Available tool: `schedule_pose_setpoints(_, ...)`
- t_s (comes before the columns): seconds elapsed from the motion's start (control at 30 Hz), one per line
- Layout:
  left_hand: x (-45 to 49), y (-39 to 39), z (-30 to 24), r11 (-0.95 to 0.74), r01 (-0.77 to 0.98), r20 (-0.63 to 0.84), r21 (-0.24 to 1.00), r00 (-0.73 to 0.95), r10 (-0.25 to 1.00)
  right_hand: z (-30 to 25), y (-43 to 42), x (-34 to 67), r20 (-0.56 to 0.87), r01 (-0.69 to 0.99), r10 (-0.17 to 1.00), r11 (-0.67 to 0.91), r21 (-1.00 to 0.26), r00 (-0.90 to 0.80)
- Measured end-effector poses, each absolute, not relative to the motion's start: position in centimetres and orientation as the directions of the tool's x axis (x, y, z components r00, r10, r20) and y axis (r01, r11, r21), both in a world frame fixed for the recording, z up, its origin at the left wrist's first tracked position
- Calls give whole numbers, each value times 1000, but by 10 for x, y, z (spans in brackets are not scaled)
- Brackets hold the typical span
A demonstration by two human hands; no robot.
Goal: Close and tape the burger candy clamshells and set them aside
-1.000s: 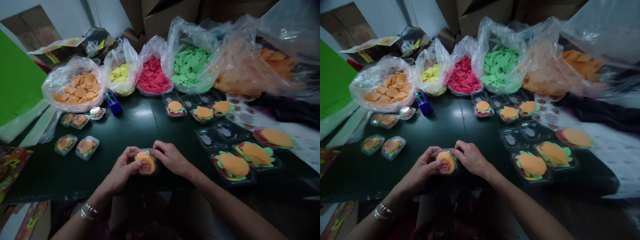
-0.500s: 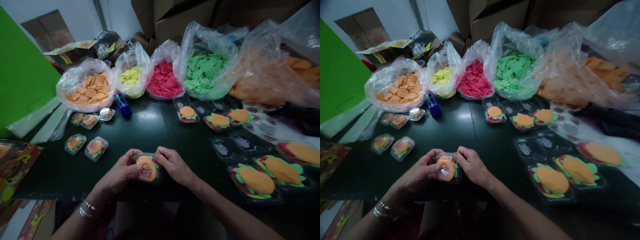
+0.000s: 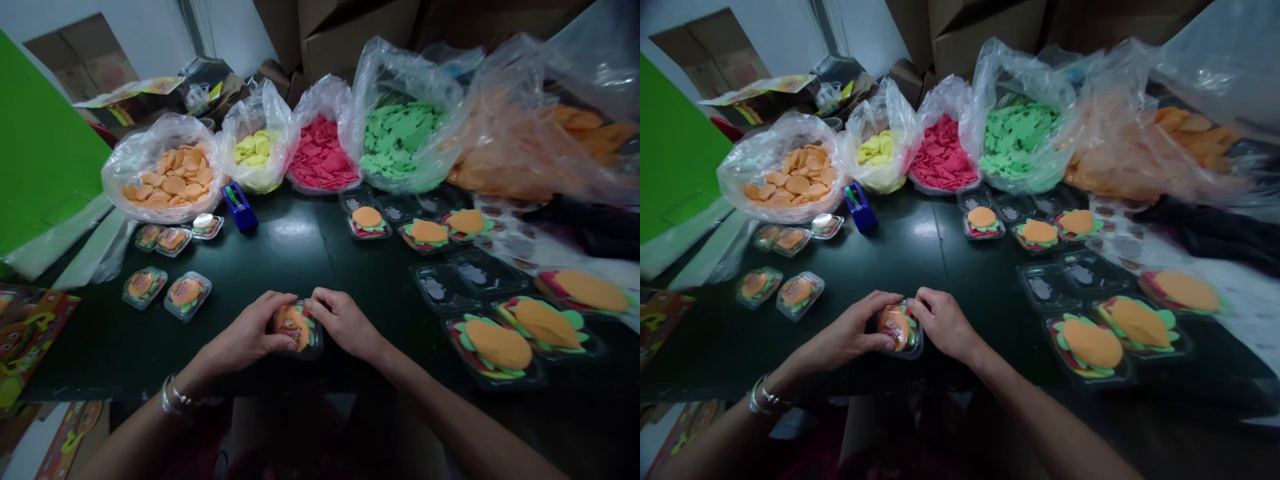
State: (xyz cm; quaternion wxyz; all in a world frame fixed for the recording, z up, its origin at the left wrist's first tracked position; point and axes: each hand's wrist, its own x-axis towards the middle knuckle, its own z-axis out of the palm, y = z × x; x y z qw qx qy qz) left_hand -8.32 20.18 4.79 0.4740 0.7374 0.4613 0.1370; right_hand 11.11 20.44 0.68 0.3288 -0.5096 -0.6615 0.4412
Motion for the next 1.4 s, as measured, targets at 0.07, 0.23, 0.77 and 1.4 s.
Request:
schedule_pose_setpoints(0.07, -83, 200, 42, -157, 543, -194, 825, 532, 824, 8, 206, 110, -29, 374, 962, 78, -924, -273)
schedule_pose_setpoints(0.23, -86, 197, 31, -174, 536, -150, 826, 508, 848, 9, 214, 111, -41, 390, 949, 88, -916, -311)
schedule_pose_setpoints(0.77, -96, 189, 32, 129, 231, -205, 964, 344, 916, 11, 202, 113, -14, 172, 913, 61, -983, -408)
schedule_pose_setpoints(1.4, -77, 186, 18, 467, -190, -450, 864, 127, 884, 8, 188, 117, -31, 168, 944, 27, -985, -329)
